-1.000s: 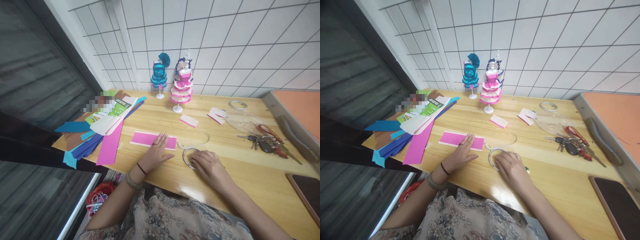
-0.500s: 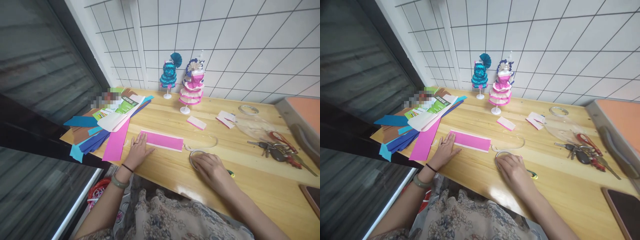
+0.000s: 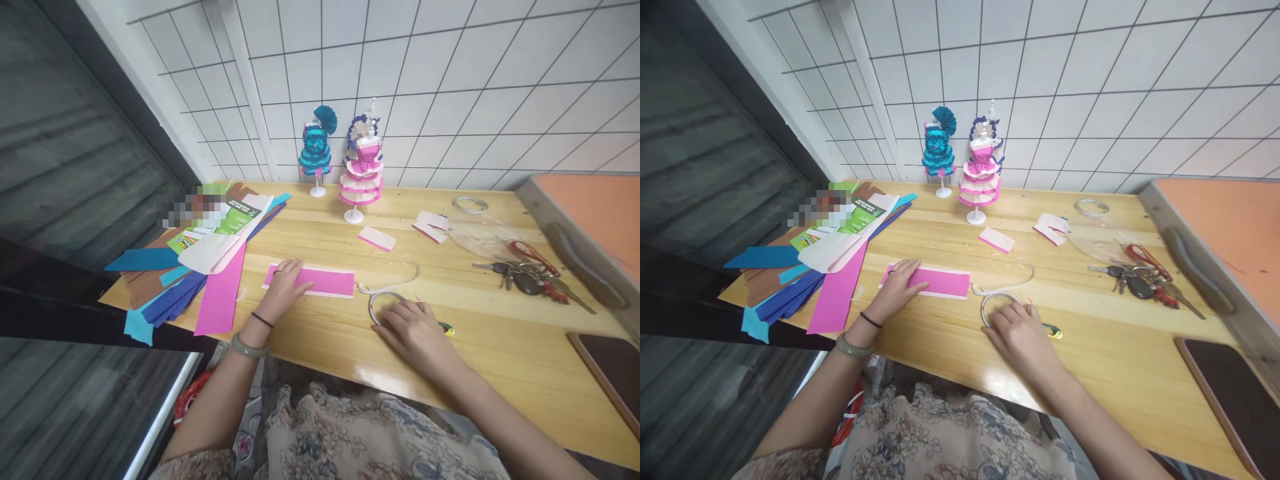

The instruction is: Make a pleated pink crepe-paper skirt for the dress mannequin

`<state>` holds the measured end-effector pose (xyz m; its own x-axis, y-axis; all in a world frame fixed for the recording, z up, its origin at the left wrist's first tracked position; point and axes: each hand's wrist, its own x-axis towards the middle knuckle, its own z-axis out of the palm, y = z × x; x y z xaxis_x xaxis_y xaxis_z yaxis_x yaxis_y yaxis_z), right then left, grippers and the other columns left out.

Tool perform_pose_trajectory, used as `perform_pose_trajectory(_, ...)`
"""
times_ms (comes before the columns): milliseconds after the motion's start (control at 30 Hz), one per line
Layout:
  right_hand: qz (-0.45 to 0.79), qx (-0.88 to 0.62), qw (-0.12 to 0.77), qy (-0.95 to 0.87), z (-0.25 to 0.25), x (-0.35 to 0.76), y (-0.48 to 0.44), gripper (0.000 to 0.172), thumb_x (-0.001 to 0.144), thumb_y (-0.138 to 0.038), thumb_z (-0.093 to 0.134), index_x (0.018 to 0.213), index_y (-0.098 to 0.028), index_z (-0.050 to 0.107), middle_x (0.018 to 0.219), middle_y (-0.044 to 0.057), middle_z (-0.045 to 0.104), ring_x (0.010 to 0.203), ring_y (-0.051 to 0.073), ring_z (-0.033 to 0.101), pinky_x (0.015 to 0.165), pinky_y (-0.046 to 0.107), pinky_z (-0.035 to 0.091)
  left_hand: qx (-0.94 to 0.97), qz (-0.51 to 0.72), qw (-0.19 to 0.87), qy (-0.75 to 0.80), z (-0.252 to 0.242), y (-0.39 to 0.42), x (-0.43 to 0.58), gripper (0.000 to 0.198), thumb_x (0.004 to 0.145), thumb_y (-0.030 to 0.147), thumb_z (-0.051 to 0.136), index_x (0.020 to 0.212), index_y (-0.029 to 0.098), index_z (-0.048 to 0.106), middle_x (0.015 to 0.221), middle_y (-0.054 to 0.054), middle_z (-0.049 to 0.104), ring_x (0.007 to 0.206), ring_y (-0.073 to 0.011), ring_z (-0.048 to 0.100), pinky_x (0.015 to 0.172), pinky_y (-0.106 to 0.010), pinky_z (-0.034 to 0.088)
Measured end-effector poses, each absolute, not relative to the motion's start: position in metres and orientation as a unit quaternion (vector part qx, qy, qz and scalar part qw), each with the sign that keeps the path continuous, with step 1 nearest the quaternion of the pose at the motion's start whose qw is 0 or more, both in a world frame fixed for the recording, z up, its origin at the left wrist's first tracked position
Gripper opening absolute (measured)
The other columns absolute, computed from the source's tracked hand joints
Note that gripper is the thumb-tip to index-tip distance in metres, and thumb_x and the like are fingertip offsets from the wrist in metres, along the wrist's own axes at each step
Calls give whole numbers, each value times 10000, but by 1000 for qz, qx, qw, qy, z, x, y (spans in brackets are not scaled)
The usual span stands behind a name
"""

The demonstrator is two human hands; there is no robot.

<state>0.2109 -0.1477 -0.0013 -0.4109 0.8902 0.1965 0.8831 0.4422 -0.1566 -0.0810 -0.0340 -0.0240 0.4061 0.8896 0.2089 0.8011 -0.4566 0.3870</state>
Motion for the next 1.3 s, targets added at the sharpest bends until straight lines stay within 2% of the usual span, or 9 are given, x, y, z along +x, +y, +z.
perform_pose_trajectory(133, -6, -527, 126, -841, -1, 213, -148, 260, 903, -340, 471, 771, -179, 627, 739, 56, 630, 757, 194, 532, 718, 333, 267, 858, 154, 128, 474, -15, -8, -64, 486, 787, 483, 572, 1149, 158, 578, 1066, -113, 611, 1038, -252, 530, 921, -386, 403)
perform_pose_trajectory(333, -41, -532, 141, -834, 0, 217, -147, 309, 918, -271, 440, 674, -162, 595, 663, 49, 608, 667, 169, 514, 693, 321, 250, 860, 83, 184, 469, -9, 17, -59, 426, 682, 466, 676, 980, 165, 631, 819, -49, 618, 817, -213, 574, 760, -318, 430)
perform_pose_trajectory(633, -58, -557, 135, -818, -6, 218, -143, 286, 919, -281, 442, 713, -159, 599, 665, 44, 604, 668, 170, 528, 684, 319, 244, 862, 47, 230, 450, -1, 25, -65, 264, 660, 422, 674, 680, 166, 615, 697, -24, 603, 691, -167, 545, 633, -260, 394)
perform_pose_trajectory(833, -27, -575, 131, -807, -3, 216, -145, 264, 916, -310, 449, 771, -160, 612, 727, 60, 629, 742, 190, 546, 702, 323, 262, 856, 31, 275, 437, 7, 22, -71, 203, 717, 356, 605, 781, 165, 621, 737, -6, 638, 661, -140, 560, 593, -235, 414)
perform_pose_trajectory(1033, -12, -552, 172, -816, 4, 215, -137, 204, 906, -308, 478, 892, -169, 627, 882, 79, 660, 882, 203, 529, 732, 327, 273, 856, 31, 271, 439, 9, 24, -82, 264, 709, 297, 610, 937, 168, 639, 932, -49, 671, 834, -185, 603, 754, -283, 452)
perform_pose_trajectory(1167, -43, -499, 170, -849, 5, 208, -125, 222, 925, -269, 445, 908, -167, 642, 872, 86, 652, 879, 200, 503, 723, 341, 267, 866, 84, 164, 464, 8, 20, -97, 458, 716, 365, 639, 1119, 156, 584, 1093, -102, 621, 1018, -248, 551, 893, -369, 414)
perform_pose_trajectory(1300, -91, -436, 107, -889, 4, 192, -111, 210, 917, -173, 432, 870, -150, 636, 843, 92, 624, 818, 207, 458, 699, 359, 245, 880, 148, 58, 448, 9, -1, -106, 409, 772, 388, 604, 1124, 180, 574, 1096, -96, 598, 1070, -255, 503, 931, -407, 383)
